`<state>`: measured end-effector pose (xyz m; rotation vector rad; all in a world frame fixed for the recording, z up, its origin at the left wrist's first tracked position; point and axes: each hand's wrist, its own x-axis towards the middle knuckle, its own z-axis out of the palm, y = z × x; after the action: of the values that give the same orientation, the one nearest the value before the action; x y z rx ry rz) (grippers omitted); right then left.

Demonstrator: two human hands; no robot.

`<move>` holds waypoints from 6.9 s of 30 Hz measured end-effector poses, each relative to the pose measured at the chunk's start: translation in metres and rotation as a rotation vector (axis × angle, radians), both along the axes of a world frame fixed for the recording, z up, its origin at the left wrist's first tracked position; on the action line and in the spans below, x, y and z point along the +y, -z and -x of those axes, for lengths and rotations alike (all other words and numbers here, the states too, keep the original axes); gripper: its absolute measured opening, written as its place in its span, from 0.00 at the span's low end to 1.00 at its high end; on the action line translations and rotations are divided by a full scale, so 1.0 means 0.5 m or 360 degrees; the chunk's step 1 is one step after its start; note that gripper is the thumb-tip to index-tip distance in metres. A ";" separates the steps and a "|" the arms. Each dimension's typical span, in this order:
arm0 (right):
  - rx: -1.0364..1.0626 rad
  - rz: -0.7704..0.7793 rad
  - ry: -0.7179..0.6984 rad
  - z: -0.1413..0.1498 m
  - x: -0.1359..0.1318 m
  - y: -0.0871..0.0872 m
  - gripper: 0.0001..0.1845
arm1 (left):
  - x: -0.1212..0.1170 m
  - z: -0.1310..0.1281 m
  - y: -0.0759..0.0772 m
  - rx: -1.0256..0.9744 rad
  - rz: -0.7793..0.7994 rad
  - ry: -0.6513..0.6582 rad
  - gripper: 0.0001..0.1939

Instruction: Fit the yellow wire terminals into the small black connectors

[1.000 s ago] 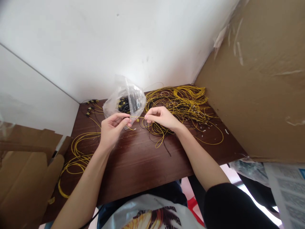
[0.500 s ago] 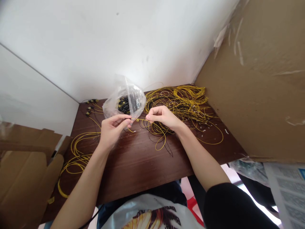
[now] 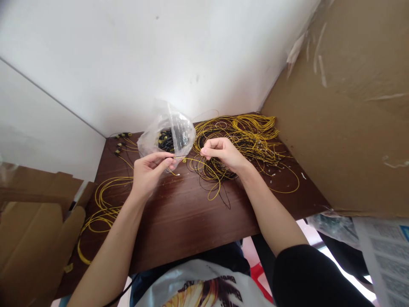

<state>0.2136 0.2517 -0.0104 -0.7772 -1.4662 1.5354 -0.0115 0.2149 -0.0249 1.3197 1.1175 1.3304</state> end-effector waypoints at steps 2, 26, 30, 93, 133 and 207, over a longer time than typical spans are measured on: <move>0.0004 0.0007 -0.0007 -0.001 0.000 0.000 0.13 | 0.000 0.000 -0.001 -0.0004 0.0001 0.0000 0.08; -0.0194 -0.0341 0.0497 0.030 -0.012 0.003 0.09 | -0.008 -0.013 -0.009 0.0103 -0.0069 -0.0019 0.05; -0.0172 -0.0183 0.0154 0.060 -0.031 0.010 0.12 | -0.017 -0.026 -0.010 0.0160 -0.0056 0.0071 0.08; 0.0190 0.0480 -0.0102 0.086 -0.040 0.026 0.13 | -0.012 -0.025 0.000 0.0255 -0.0185 0.0001 0.09; -0.0056 0.0191 -0.0079 0.084 -0.034 0.032 0.10 | -0.009 -0.021 0.007 0.0327 -0.0311 -0.0054 0.09; -0.0217 0.0207 -0.0189 0.068 -0.034 0.021 0.12 | -0.007 -0.025 0.001 0.0265 -0.0165 0.0040 0.04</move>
<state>0.1794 0.2349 -0.0211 -0.9000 -1.5470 1.7094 0.0011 0.2115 -0.0256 1.5385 1.1529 1.2934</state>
